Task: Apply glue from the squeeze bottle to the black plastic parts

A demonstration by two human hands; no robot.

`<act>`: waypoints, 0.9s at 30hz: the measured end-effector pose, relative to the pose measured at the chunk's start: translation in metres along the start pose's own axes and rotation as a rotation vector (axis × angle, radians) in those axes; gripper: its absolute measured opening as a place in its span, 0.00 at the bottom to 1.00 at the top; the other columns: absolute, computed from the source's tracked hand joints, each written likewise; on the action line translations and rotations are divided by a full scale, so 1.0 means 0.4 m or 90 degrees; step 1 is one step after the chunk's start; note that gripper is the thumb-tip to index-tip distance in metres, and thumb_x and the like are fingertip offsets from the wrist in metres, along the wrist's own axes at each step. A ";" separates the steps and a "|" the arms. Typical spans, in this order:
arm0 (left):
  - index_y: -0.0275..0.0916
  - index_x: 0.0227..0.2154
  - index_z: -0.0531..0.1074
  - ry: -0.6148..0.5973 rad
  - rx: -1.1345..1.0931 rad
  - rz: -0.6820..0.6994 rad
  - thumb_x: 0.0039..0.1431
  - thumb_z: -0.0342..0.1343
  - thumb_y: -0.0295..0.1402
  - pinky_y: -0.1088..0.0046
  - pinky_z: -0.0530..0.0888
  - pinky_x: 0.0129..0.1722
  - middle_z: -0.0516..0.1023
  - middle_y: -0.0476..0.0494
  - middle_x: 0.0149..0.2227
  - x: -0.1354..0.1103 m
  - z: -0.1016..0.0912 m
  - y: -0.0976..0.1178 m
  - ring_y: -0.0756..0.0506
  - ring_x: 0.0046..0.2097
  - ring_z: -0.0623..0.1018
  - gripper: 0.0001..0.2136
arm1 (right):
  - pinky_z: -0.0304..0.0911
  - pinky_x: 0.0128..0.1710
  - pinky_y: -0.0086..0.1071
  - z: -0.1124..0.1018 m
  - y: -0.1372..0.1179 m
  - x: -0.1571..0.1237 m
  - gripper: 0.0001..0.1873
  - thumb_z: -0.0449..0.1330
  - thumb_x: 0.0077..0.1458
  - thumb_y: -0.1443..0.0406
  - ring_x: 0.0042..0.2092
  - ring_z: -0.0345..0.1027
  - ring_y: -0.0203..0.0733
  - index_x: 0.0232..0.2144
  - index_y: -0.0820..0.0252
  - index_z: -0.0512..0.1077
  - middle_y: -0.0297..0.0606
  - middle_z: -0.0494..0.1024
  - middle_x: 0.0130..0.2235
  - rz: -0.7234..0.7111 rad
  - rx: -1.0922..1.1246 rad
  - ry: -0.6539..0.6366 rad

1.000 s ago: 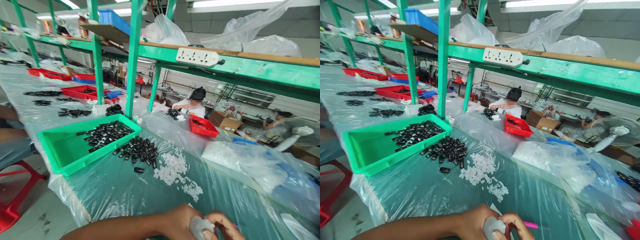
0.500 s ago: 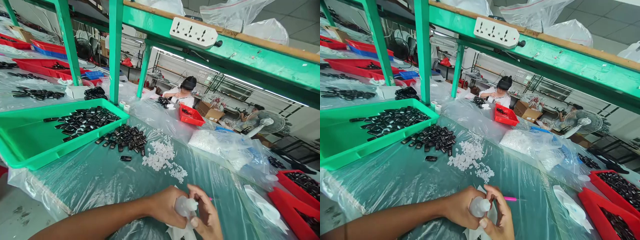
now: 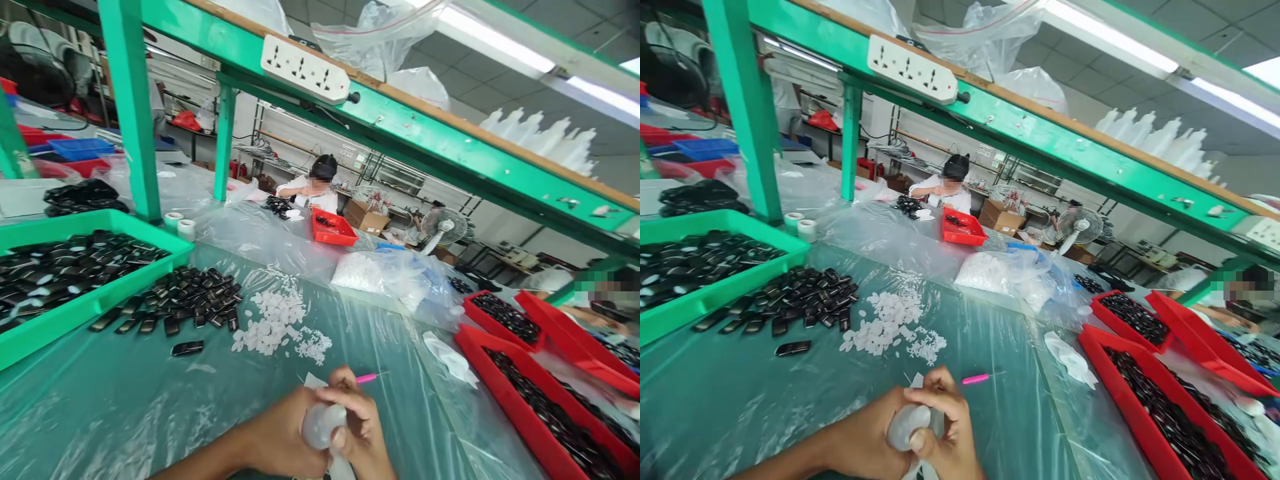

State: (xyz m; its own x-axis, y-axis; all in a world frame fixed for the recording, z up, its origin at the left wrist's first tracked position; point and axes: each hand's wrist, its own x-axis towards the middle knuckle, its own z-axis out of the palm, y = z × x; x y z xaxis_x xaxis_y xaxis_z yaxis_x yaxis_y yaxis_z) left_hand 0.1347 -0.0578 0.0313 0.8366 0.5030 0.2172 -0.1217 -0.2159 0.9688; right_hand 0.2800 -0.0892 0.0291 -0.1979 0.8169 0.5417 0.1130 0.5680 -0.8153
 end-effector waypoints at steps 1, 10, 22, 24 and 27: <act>0.36 0.38 0.69 -0.044 -0.029 -0.001 0.45 0.55 0.29 0.79 0.66 0.30 0.69 0.50 0.32 -0.002 -0.005 0.004 0.49 0.32 0.68 0.14 | 0.57 0.32 0.32 -0.003 -0.008 0.003 0.19 0.59 0.49 0.48 0.34 0.60 0.41 0.42 0.45 0.74 0.35 0.64 0.32 -0.004 0.031 -0.027; 0.36 0.30 0.71 -0.089 -0.090 -0.029 0.47 0.56 0.33 0.74 0.68 0.37 0.69 0.49 0.33 -0.005 -0.011 0.070 0.46 0.36 0.69 0.07 | 0.53 0.29 0.31 0.002 -0.051 0.019 0.18 0.61 0.43 0.44 0.26 0.56 0.37 0.31 0.45 0.79 0.32 0.62 0.22 0.030 0.023 -0.066; 0.39 0.32 0.71 -0.031 -0.050 -0.073 0.45 0.60 0.35 0.77 0.67 0.33 0.67 0.52 0.29 -0.013 -0.011 0.030 0.48 0.34 0.70 0.10 | 0.52 0.24 0.29 0.015 -0.030 0.014 0.20 0.60 0.44 0.44 0.24 0.56 0.35 0.34 0.47 0.78 0.32 0.62 0.24 -0.027 0.059 -0.022; 0.41 0.34 0.70 -0.032 -0.052 -0.068 0.48 0.58 0.39 0.75 0.68 0.33 0.66 0.52 0.29 -0.018 -0.019 0.017 0.48 0.33 0.70 0.11 | 0.53 0.26 0.30 0.002 -0.036 0.018 0.21 0.60 0.43 0.43 0.25 0.56 0.36 0.34 0.45 0.78 0.32 0.61 0.25 -0.007 0.070 -0.111; 0.42 0.34 0.70 -0.028 -0.052 -0.070 0.51 0.55 0.42 0.72 0.69 0.33 0.66 0.51 0.29 -0.018 -0.024 -0.010 0.47 0.33 0.71 0.11 | 0.52 0.26 0.30 -0.004 -0.043 0.023 0.21 0.58 0.45 0.42 0.25 0.56 0.37 0.32 0.45 0.79 0.33 0.60 0.24 0.016 0.055 -0.149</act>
State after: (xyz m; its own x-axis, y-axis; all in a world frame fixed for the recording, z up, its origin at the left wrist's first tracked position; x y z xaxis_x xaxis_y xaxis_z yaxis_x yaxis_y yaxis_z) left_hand 0.1239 -0.0526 0.0272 0.8699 0.4817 0.1061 -0.0703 -0.0919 0.9933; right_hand 0.2778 -0.0914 0.0483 -0.4180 0.7791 0.4672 0.0390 0.5292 -0.8476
